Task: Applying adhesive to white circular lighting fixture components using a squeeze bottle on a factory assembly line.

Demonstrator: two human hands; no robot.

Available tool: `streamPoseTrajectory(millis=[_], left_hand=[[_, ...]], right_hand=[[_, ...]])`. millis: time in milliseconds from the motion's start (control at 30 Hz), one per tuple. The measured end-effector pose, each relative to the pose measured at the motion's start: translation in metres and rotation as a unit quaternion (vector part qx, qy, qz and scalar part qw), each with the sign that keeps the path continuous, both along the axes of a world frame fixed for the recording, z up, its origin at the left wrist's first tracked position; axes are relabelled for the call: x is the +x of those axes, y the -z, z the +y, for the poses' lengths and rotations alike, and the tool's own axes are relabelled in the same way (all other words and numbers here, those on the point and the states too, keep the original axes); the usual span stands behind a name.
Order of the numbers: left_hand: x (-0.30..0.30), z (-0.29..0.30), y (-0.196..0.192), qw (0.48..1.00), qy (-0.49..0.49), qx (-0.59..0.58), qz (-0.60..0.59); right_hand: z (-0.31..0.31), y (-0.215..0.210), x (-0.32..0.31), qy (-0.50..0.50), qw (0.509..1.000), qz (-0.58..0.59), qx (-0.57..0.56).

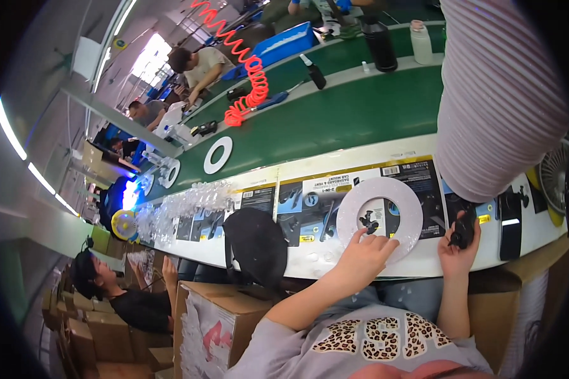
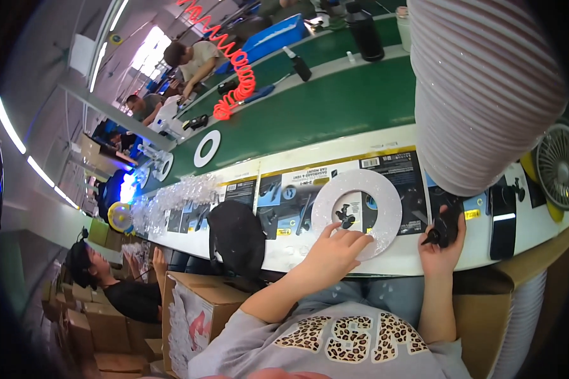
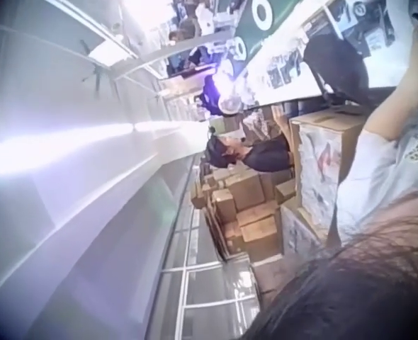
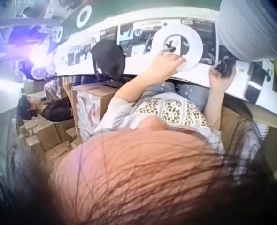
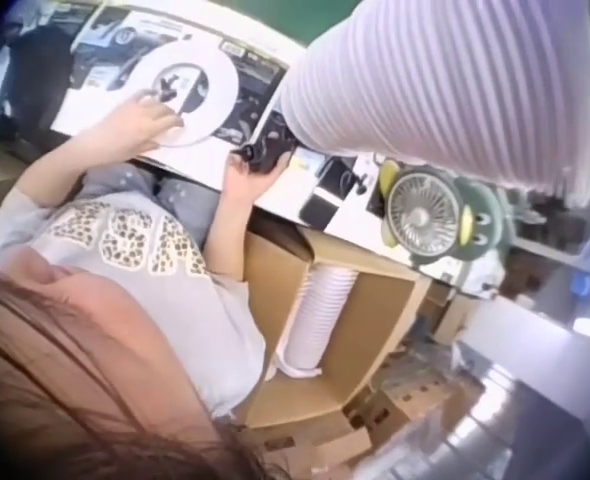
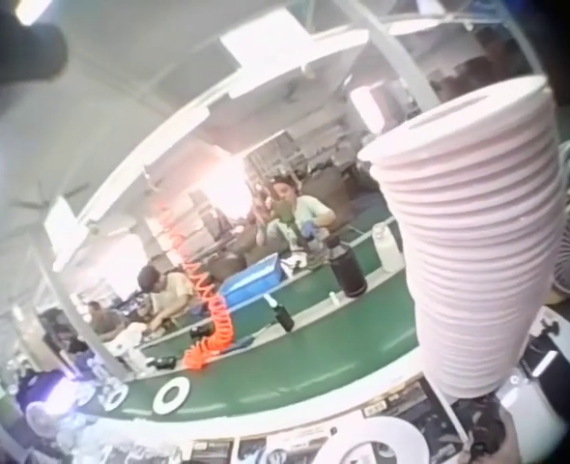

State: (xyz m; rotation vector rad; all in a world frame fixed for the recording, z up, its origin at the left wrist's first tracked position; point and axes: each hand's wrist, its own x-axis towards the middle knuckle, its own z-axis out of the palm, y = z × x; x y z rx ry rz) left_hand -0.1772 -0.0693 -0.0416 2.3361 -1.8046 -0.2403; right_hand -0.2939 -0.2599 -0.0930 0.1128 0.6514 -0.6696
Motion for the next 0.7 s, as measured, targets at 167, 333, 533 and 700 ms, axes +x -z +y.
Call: streamPoseTrajectory(millis=[167, 333, 533, 700], left_hand=[[0.024, -0.002, -0.01, 0.999, -0.036, -0.021, -0.023], [0.108, -0.023, -0.025, 0.983, -0.116, -0.069, -0.121], [0.18, -0.023, -0.014, 0.923, -0.219, -0.155, -0.277], [0.148, -0.014, -0.046, 0.939, -0.145, -0.271, -0.155]], right_hand=[[0.001, -0.003, 0.0, -0.007, 1.0, 0.02, -0.008], [-0.005, 0.021, -0.011, -0.073, 0.993, -0.052, -0.08], [-0.003, 0.02, -0.007, -0.055, 0.995, -0.042, -0.074], [-0.007, 0.034, -0.008, -0.082, 0.99, -0.049, -0.104]])
